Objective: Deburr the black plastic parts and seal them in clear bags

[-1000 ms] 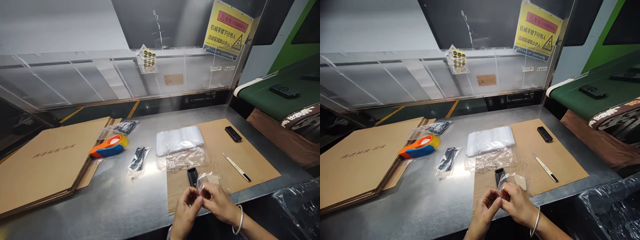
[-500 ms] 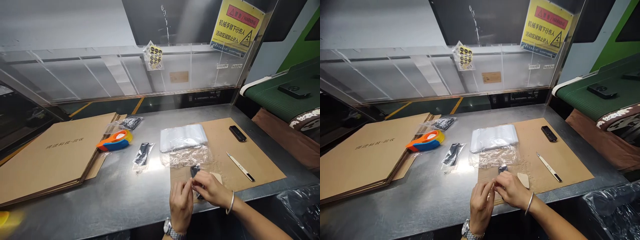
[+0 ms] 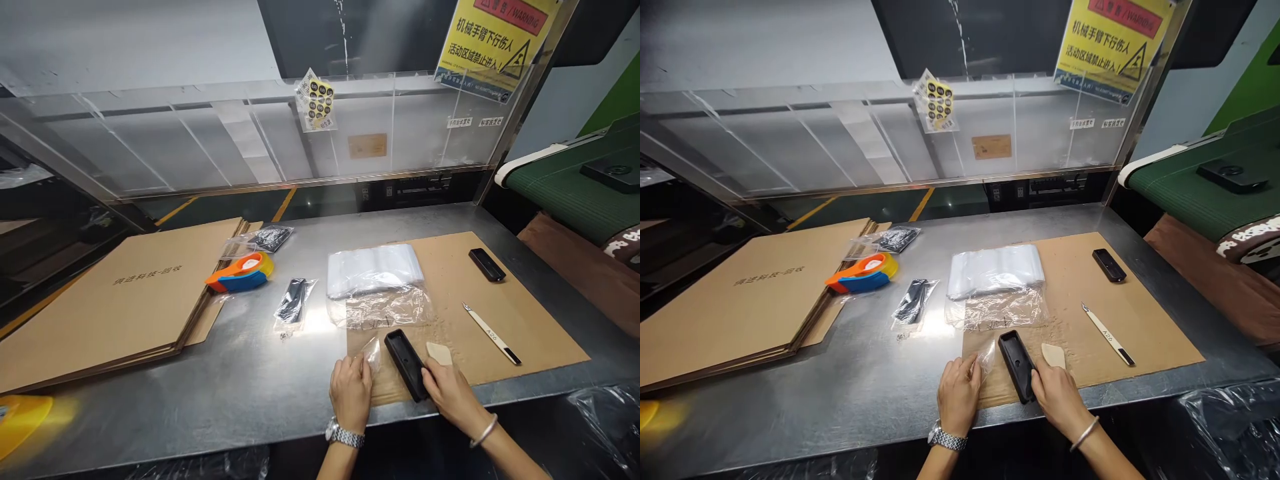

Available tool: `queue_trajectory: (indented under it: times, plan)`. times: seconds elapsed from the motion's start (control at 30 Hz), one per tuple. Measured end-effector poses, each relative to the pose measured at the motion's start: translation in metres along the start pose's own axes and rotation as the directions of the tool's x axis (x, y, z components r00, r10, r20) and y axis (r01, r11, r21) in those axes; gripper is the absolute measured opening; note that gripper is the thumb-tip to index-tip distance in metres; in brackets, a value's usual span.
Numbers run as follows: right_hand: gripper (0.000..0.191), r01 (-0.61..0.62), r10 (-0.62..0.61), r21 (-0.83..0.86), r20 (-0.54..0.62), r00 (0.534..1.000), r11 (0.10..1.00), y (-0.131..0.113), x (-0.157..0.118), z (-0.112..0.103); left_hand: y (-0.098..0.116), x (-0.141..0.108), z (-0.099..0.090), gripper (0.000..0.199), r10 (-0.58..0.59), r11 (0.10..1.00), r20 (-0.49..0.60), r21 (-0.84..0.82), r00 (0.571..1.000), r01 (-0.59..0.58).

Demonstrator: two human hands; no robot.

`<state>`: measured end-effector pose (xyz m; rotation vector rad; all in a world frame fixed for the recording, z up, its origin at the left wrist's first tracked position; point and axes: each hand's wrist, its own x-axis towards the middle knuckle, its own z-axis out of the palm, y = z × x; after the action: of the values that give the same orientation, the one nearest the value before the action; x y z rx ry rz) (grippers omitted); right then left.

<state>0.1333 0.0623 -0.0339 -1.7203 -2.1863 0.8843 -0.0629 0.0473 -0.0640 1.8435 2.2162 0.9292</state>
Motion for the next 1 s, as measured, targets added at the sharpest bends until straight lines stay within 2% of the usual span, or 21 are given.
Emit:
queue_trajectory:
  times: [0.07, 0.13, 0.23, 0.3, 0.4, 0.47, 0.57, 0.7, 0.83, 1.0]
  plan:
    - [0.031, 0.034, -0.047, 0.125, 0.102, 0.994, 0.992, -0.001, -0.010, -0.006, 0.002, -0.001, -0.001, 0.027, -0.024, 0.998, 0.069, -0.048, 0.997, 0.027]
    - [0.035, 0.011, -0.079, 0.275, 0.237, 0.968, 0.961, -0.001, -0.019, -0.004, 0.003, -0.001, -0.003, 0.028, -0.027, 0.992, 0.147, -0.120, 0.989, 0.045]
    - [0.039, -0.102, -0.070, 0.415, 0.378, 0.923, 0.904, 0.004, -0.025, 0.012, 0.005, -0.001, -0.008, 0.029, 0.007, 0.965, 0.265, -0.253, 0.964, 0.063]
    - [0.041, -0.152, -0.040, 0.438, 0.400, 0.916, 0.886, 0.011, -0.025, 0.024, 0.005, -0.002, -0.012, 0.030, 0.038, 0.940, 0.333, -0.333, 0.942, 0.080]
    - [0.041, -0.179, 0.000, 0.434, 0.381, 0.925, 0.883, 0.020, -0.025, 0.034, 0.003, -0.004, -0.016, 0.025, 0.056, 0.908, 0.393, -0.403, 0.918, 0.117]
    - [0.038, -0.157, 0.019, 0.403, 0.325, 0.946, 0.902, 0.022, -0.025, 0.034, 0.003, -0.005, -0.016, 0.025, 0.028, 0.897, 0.396, -0.415, 0.918, 0.152]
    - [0.036, -0.057, -0.006, 0.316, 0.194, 0.981, 0.947, 0.019, -0.027, 0.027, 0.002, -0.008, -0.013, 0.028, -0.033, 0.895, 0.360, -0.405, 0.932, 0.188]
    - [0.031, 0.066, -0.080, 0.165, 0.081, 0.994, 0.984, 0.013, -0.028, 0.017, 0.004, -0.010, -0.009, 0.027, -0.059, 0.906, 0.288, -0.387, 0.956, 0.173]
    - [0.030, 0.129, -0.133, 0.059, 0.073, 0.988, 0.990, 0.010, -0.024, 0.012, 0.007, -0.015, -0.008, 0.027, -0.017, 0.922, 0.250, -0.370, 0.968, 0.112]
    - [0.028, 0.173, -0.174, 0.021, 0.077, 0.982, 0.985, 0.006, -0.011, 0.007, 0.002, -0.021, -0.010, 0.027, 0.019, 0.943, 0.194, -0.329, 0.981, 0.047]
